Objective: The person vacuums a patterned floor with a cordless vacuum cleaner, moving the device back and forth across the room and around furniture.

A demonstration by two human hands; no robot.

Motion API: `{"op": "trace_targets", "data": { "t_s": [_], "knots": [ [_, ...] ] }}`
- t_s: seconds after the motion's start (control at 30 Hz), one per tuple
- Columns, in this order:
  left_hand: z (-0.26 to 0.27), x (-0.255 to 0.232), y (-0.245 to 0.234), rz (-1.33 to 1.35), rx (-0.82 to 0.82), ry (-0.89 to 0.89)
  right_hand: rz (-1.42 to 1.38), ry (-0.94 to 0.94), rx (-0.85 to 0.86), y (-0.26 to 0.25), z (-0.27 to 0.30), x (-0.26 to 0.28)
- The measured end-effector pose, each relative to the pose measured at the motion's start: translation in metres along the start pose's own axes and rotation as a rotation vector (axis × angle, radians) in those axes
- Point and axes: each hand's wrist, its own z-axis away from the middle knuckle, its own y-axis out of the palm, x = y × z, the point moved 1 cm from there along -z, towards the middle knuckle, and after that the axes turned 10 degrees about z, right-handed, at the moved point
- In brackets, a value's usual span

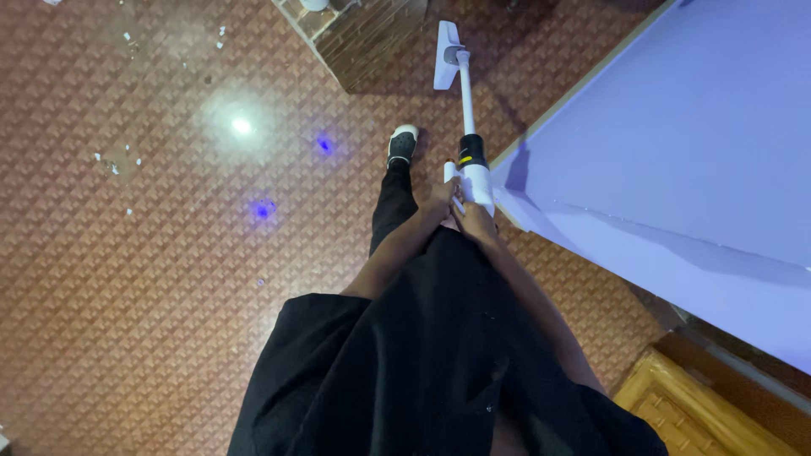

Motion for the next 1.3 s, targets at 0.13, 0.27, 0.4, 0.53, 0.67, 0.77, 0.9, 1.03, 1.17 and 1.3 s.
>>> {"op": "trace_targets", "data": {
  "t_s": [0.13,0.27,0.4,0.53,0.67,0.77,0.9,1.03,1.17,1.3],
  "knots": [
    [0.021,0.044,-0.038,0.005,-0.036,0.035,0.008,0.068,0.025,0.029,0.05,-0.007],
    [0.041,0.076,-0.068,0.05,-0.161,0.049,0.03,0.095,0.057,0.055,0.089,-0.006],
    [0.06,0.092,-0.1,0.045,-0.136,0.063,-0.006,0.061,0.088,0.076,0.118,-0.001],
    [0.073,0.112,-0.134,0.12,-0.123,0.117,0.045,-0.047,0.053,0.101,0.142,-0.001],
    [0.084,0.121,-0.178,0.145,-0.178,0.14,0.147,-0.117,0.086,0.126,0.159,0.019],
    [0.094,0.121,-0.212,0.129,-0.19,0.172,0.117,-0.137,0.114,0.139,0.175,0.042],
    [0.11,0.127,-0.255,0.133,-0.218,0.144,0.114,-0.142,0.177,0.154,0.201,0.069],
    [0.125,0.132,-0.289,0.25,-0.178,0.139,0.137,-0.175,0.185,0.179,0.219,0.087],
    [0.148,0.134,-0.338,0.311,-0.184,0.172,0.195,-0.248,0.198,0.219,0.237,0.11],
    [0.173,0.121,-0.405,0.37,-0.188,0.207,0.247,-0.277,0.22,0.266,0.254,0.158]
  ]
}}
